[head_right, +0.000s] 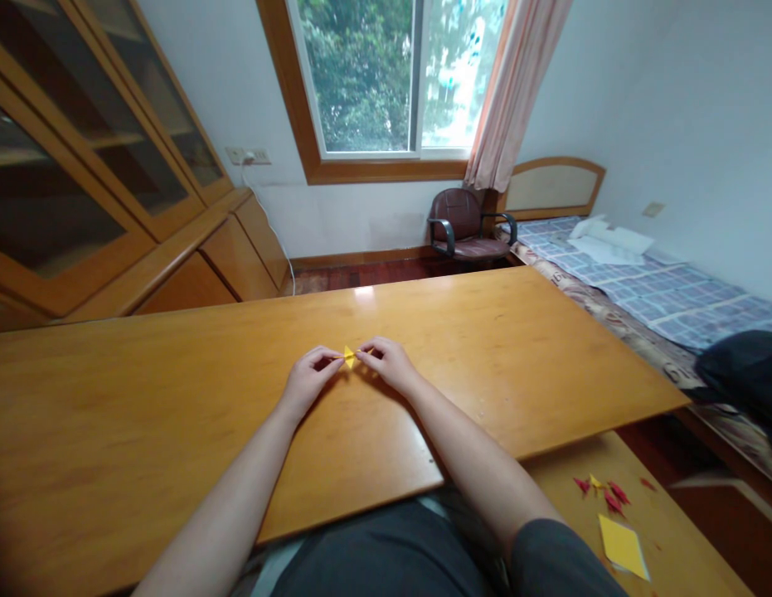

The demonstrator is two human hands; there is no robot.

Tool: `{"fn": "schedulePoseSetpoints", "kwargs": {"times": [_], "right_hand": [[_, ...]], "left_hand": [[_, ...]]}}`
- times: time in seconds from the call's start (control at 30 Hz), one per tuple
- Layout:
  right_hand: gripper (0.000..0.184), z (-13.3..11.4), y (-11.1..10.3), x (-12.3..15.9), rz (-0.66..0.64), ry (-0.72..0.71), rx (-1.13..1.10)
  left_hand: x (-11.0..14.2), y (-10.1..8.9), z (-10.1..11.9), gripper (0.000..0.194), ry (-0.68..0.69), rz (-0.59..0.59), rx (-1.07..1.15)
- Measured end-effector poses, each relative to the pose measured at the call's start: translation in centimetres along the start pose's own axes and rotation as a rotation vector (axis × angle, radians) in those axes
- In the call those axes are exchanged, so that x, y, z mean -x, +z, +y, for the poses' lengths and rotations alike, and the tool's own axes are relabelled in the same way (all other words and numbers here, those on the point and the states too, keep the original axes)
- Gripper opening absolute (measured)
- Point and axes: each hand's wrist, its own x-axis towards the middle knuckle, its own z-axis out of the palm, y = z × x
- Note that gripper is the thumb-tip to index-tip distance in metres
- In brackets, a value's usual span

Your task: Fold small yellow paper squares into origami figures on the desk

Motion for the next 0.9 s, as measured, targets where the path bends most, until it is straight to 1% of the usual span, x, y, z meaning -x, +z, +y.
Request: {"fn": "schedulePoseSetpoints", "kwargs": {"times": [0.1,0.2,0.37,0.5,0.6,0.7,0.8,0.9], "right_hand": [[0.020,0.2,0.1,0.0,0.009,0.014,-0.015],[0.020,0.3,0.1,-0.1,0.034,0.029,-0.027],[0.017,0.7,0.2,-0.1,0.045,0.061,-0.004],[0.015,1.1,0.2,-0.1,0.025,0.053,0.057],[0.014,1.0,0.2,-0.2,0.001,0.032,0.124],[0.014,0.5,0.1,-0.2,-0.026,0.000,0.174],[0.018,-0.1,0.2,-0.1,-0.066,0.004,0.167],[0.022,-0.4,0.4,0.1,-0.135,0.015,0.134]], "left_hand": [[0.0,0.0,0.0,0.016,0.011,0.035,-0.028],[-0.1,-0.2,-0.1,0.017,0.000,0.107,-0.052],[-0.3,-0.5,-0.6,0.019,-0.088,0.295,-0.069],[-0.4,-0.7,-1.1,0.021,-0.139,0.375,-0.063],[-0.3,-0.7,-0.9,0.020,-0.137,0.383,-0.082],[-0.2,-0.6,-0.2,0.018,-0.109,0.345,-0.139],[0.0,-0.3,0.4,0.014,-0.042,0.281,-0.199],[0.3,0.1,0.5,0.011,0.041,0.223,-0.259]]}}
